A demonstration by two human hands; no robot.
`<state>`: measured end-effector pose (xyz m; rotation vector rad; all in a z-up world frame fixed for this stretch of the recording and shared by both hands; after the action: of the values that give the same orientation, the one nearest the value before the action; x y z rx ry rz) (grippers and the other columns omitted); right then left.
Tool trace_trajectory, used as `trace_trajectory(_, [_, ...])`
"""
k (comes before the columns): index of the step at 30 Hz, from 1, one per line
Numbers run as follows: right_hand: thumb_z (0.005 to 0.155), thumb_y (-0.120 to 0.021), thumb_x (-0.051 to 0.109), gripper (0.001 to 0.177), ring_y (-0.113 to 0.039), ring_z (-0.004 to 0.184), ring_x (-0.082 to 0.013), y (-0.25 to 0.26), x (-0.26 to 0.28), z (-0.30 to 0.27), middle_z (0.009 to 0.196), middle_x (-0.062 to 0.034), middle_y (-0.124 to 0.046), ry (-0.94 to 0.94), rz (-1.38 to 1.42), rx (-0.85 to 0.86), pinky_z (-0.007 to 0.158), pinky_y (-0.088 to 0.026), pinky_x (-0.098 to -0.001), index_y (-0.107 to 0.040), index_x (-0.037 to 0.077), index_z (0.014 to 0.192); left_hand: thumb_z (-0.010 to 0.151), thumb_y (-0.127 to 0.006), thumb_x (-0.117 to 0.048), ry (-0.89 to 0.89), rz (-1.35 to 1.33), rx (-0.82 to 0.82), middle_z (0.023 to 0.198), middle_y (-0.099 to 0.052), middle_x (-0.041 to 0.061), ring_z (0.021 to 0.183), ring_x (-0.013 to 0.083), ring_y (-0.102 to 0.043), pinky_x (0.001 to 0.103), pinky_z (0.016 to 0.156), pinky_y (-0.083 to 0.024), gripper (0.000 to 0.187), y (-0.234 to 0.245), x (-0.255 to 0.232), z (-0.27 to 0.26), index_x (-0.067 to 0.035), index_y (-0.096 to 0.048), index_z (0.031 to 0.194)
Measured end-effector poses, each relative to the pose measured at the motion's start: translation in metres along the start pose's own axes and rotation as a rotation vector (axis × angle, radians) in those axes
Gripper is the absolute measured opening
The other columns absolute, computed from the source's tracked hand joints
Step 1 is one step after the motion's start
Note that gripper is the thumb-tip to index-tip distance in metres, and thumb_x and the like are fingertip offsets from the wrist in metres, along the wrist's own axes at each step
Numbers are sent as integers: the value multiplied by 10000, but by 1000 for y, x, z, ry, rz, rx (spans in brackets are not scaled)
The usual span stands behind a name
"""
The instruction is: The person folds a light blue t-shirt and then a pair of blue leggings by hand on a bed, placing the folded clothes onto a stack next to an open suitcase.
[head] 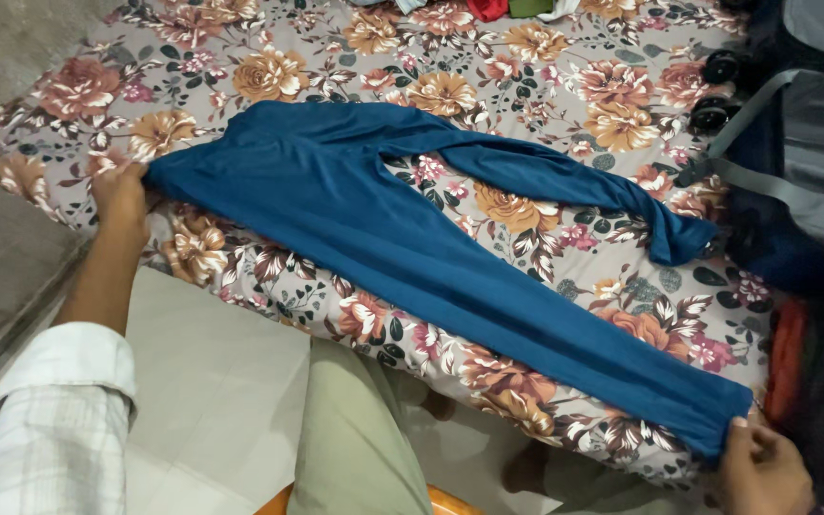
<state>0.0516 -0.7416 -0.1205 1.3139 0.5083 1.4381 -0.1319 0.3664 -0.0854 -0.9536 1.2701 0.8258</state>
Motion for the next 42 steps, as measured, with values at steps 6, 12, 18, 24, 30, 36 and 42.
trace_trajectory(6, [1050, -750, 366, 368, -758, 913, -298, 5, -16, -4, 910, -190, -765, 84, -5, 34, 946, -577, -431, -771, 11, 1144, 962, -733, -131, -164, 270, 5, 771, -656, -30, 655, 87, -608, 273, 621, -517, 157, 9, 5, -9, -38, -706, 839])
trace_trajectory(12, [1102, -682, 213, 223, -723, 1006, -265, 29, 58, -15, 1079, -172, -717, 287, 273, -153, 966, -579, -351, -674, 7, 1186, 917, -744, -158, -410, 734, -125, 951, -681, 125, 840, 242, -629, 388, 753, -504, 188, -9, -27, -38, -8, -703, 1021])
trace_trajectory(18, [1097, -668, 146, 162, -654, 1099, -332, 17, 96, 5, 1145, -162, -680, 475, 57, -132, 1012, -527, -418, -679, 42, 1221, 992, -756, -175, -978, 921, 150, 1210, -628, 199, 1169, 394, -600, 497, 1031, -460, 318, -143, -113, -155, -20, -645, 1247])
trace_trajectory(24, [1091, -606, 118, 186, -650, 1098, -348, -1, 90, 11, 1170, -175, -688, 554, 56, -105, 992, -516, -430, -672, 82, 1262, 885, -733, -202, -1127, 1062, 726, 1012, -661, 138, 930, 341, -650, 473, 812, -514, 450, -294, -97, -224, -178, -680, 1331])
trace_trajectory(30, [1003, -627, 82, 209, -655, 1065, -354, 16, 108, 6, 1112, -169, -692, 523, 86, -118, 985, -521, -457, -718, 94, 1191, 911, -643, -147, -1324, 1216, 668, 900, -642, 61, 870, 247, -638, 430, 790, -475, 378, -349, -58, -225, -256, -746, 1257])
trace_trajectory(36, [1028, -654, 54, 121, -668, 1021, -337, 36, 125, -5, 1066, -155, -694, 413, 187, -153, 913, -530, -414, -742, 80, 1106, 958, -662, -163, -1320, 1204, 491, 880, -653, 49, 847, 262, -648, 431, 814, -449, 119, -362, -62, -218, -202, -774, 951])
trace_trajectory(42, [1044, -648, 29, 138, -684, 1032, -314, 48, 134, -11, 1095, -136, -709, 340, 215, -265, 941, -541, -395, -743, 75, 1134, 973, -737, -177, -1136, 894, 230, 865, -645, 66, 825, 268, -637, 438, 776, -430, 102, -362, -86, -220, -157, -791, 1057])
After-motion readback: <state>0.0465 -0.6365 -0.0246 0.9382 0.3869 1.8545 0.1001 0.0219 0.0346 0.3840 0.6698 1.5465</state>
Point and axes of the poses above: each hand's wrist, its own z-axis towards the middle knuckle, its own y-axis out of the back of the hand, x = y × z, the point moved 8 cm from there along z, towards the middle knuckle
